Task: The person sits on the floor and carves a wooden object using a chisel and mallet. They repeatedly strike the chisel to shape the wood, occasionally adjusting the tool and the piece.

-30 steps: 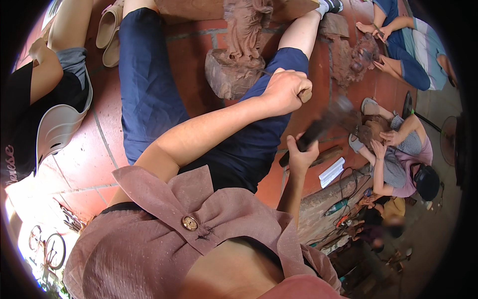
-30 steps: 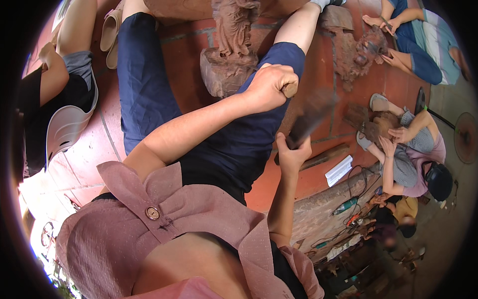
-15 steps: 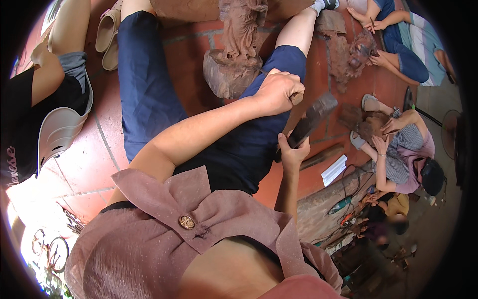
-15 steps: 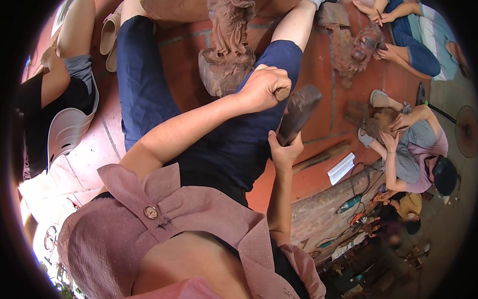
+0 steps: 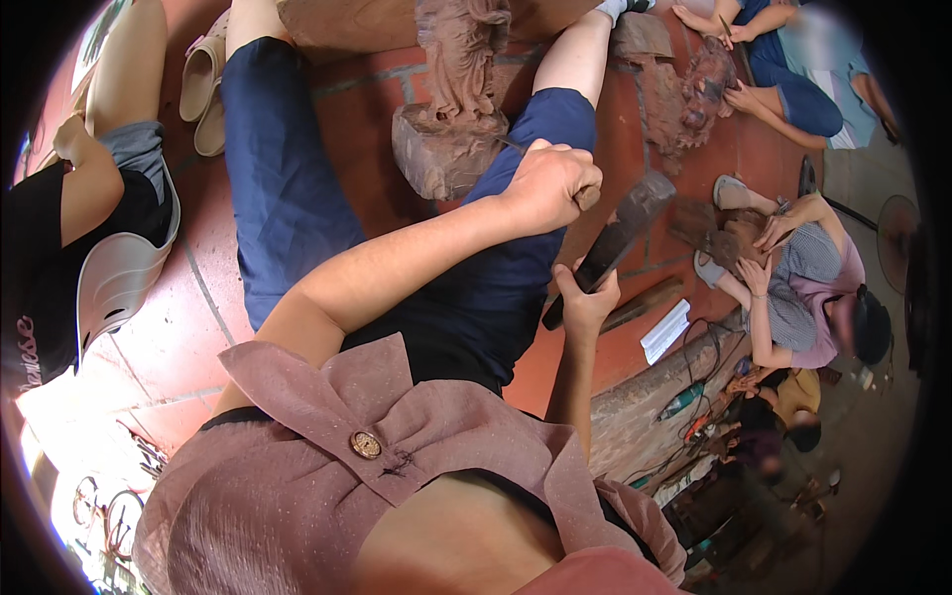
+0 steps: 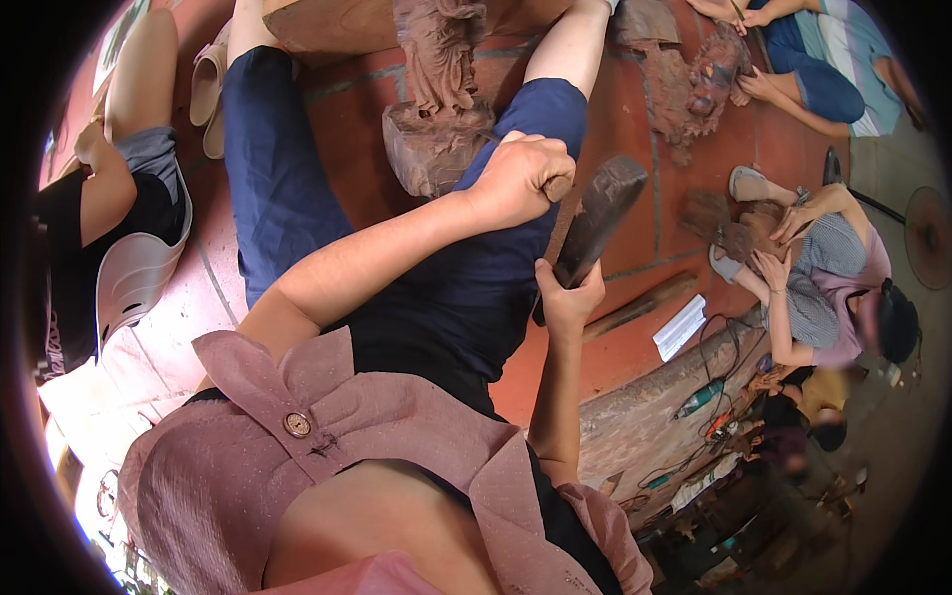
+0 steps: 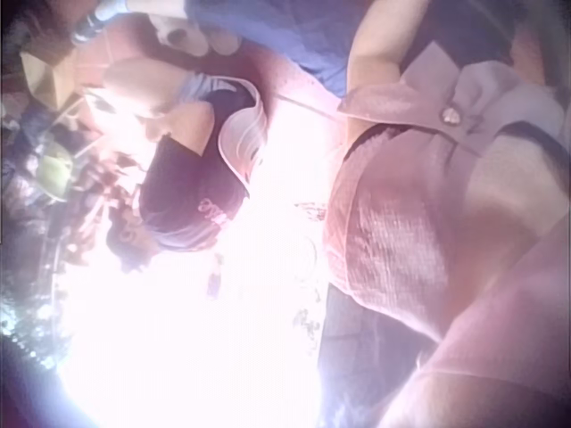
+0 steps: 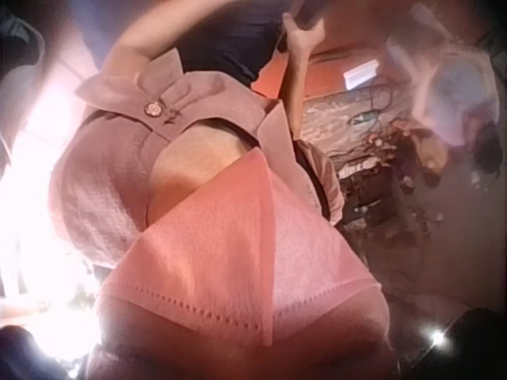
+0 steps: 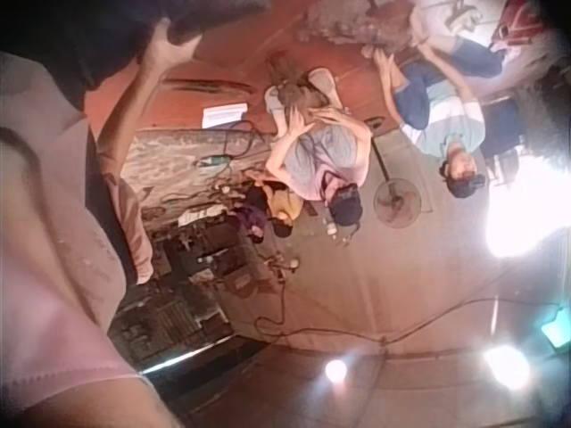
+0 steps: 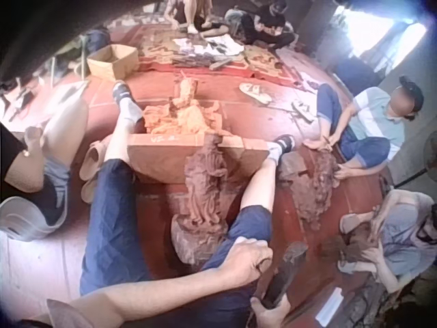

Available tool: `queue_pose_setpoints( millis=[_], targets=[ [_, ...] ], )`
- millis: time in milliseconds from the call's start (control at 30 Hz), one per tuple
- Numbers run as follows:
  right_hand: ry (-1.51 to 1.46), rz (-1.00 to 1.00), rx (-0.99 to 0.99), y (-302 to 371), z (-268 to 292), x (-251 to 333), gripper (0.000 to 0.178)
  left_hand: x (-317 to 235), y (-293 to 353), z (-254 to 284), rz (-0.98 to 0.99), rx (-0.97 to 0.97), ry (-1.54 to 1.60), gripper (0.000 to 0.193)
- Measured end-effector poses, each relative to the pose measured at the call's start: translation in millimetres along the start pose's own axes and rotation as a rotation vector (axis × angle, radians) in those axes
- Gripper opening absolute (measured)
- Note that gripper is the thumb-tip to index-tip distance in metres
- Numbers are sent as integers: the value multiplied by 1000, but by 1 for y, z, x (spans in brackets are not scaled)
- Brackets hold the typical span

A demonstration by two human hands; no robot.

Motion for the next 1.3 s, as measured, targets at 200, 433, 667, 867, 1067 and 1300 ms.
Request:
queue_pose_setpoints(
  millis=[200,433,667,867,1067,1300],
  targets=[
    [-75,126,-11,3,2,10,27,7,2,-6,-31,24,-83,22],
    [289,178,-20,1,-7,0,30,10,12,-7,-108,96,-61,18],
    [322,229,9,18,-25,16,28,8,17,2,-144,238,-5,16],
    [291,306,-27,25,-29,33,27,-4,15,13,-187,192,50,15],
    [305,262,-2,23,-37,40,26,-4,14,15,-176,211,50,17],
    [314,225,4,18,-30,33,30,-3,12,12,-190,173,-12,16]
  ],
)
Point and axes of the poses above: each hand's wrist, its own y-axis away from the middle knuckle, its own z-axis out of the back of the hand, x = y × z, the point moved 10 cm from there along -y, towards the middle knuckle, and after that the axes turned 4 degrees about -z, right-handed, at the moved point
